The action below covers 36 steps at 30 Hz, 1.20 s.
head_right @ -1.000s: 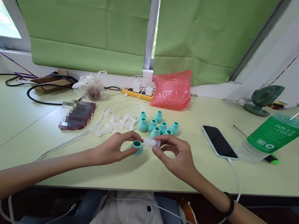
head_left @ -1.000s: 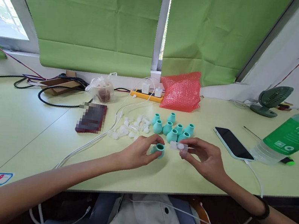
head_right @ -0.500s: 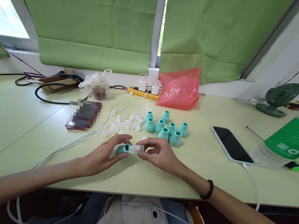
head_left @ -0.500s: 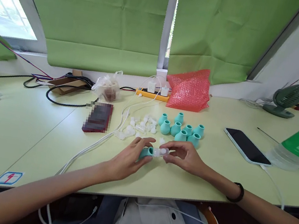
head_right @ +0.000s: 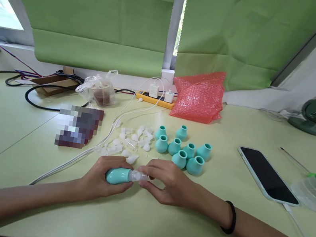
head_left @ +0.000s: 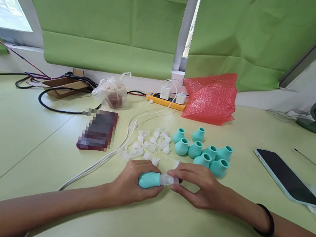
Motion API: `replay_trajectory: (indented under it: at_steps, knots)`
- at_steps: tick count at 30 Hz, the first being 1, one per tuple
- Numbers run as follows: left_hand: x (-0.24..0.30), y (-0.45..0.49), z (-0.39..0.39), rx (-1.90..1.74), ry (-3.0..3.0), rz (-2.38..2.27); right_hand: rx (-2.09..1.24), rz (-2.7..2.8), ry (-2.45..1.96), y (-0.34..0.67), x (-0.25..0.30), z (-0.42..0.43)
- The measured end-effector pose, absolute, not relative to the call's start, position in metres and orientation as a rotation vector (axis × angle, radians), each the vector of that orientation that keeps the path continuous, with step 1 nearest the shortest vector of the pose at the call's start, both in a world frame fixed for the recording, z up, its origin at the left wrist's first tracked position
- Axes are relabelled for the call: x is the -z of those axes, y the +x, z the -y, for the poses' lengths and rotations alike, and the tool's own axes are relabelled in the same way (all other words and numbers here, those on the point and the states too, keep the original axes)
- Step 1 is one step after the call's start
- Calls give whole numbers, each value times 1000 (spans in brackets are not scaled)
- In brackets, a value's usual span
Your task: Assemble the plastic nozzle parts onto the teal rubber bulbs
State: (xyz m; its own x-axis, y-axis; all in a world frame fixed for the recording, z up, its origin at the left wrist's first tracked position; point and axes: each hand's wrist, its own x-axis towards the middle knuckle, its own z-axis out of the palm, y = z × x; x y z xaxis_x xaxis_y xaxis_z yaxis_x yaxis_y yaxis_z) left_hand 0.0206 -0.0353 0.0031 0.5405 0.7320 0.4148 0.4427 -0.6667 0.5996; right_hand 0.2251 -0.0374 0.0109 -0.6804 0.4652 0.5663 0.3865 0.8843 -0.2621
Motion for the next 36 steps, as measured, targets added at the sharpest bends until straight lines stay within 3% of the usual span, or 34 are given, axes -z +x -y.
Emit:
replay_trajectory:
  at_steps: [5,17,26,31,36]
  knots:
    - [3,15,29,-904,2349,-991,188,2497,-450,219,-3,27]
    - [8,16,26,-946,2479,-1070,-807,2108,-861,206,4,27]
    - [8,14,29,-757,2671,-1077,-1449,1879,-1022,201,-1,30]
    - [8,14,30,-668,2702,-1067,-1589,1786,-1058,198,2,31]
    - [6,15,35,-758,2612,-1003,-1477,1854,-1100,197,-5,34]
